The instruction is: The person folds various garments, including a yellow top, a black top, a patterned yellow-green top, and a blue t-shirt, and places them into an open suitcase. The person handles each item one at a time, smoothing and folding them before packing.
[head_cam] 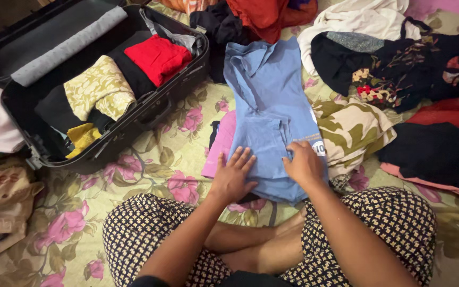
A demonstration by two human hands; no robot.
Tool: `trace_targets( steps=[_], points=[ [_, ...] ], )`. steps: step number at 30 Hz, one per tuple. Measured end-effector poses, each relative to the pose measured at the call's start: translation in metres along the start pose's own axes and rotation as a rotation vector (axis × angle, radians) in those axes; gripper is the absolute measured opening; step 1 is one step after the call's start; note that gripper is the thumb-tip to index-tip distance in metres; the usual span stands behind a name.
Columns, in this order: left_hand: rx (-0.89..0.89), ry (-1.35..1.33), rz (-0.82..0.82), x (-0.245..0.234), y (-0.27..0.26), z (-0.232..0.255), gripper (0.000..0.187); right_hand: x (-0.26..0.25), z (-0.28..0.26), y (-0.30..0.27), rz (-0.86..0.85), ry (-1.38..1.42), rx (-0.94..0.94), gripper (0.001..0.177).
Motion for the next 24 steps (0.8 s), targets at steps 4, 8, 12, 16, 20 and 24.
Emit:
trace_targets(
  steps=[4,8,12,16,20,24],
  points=[
    [0.018,-0.003,0.041,-0.001,-0.006,-0.004,0.088,-0.020,-0.029,-0.016,0.109,-0.067,-0.402,0.059],
    [0.019,-0.022,-0.013,0.001,-0.010,-0.003,0.099,-0.004,-0.054,-0.037,-0.292,-0.222,-0.535,0.108],
    [0.012,-0.002,-0.026,-0.003,-0.011,-0.004,0.105,0.015,-0.065,-0.049,-0.486,-0.524,-0.307,0.128],
    [0.021,-0.015,0.031,0.000,-0.017,-0.001,0.101,0.031,-0.061,-0.050,-0.416,-0.595,-0.284,0.113],
    [0.024,-0.124,0.017,0.000,-0.012,-0.005,0.095,0.034,-0.042,-0.041,-0.380,-0.370,-0.354,0.096],
    [0.023,-0.140,0.024,0.007,-0.012,-0.010,0.090,0.025,-0.016,-0.034,-0.462,-0.174,-0.376,0.084]
  ],
)
Point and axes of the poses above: each hand's wrist, its own y-axis towards the middle knuckle, its own x-axis out of the palm, z = x × y, the point moved 3 cm from there along y, towards the middle knuckle, and after that the axes turned 10 degrees about -z, right-handed, at the moved point
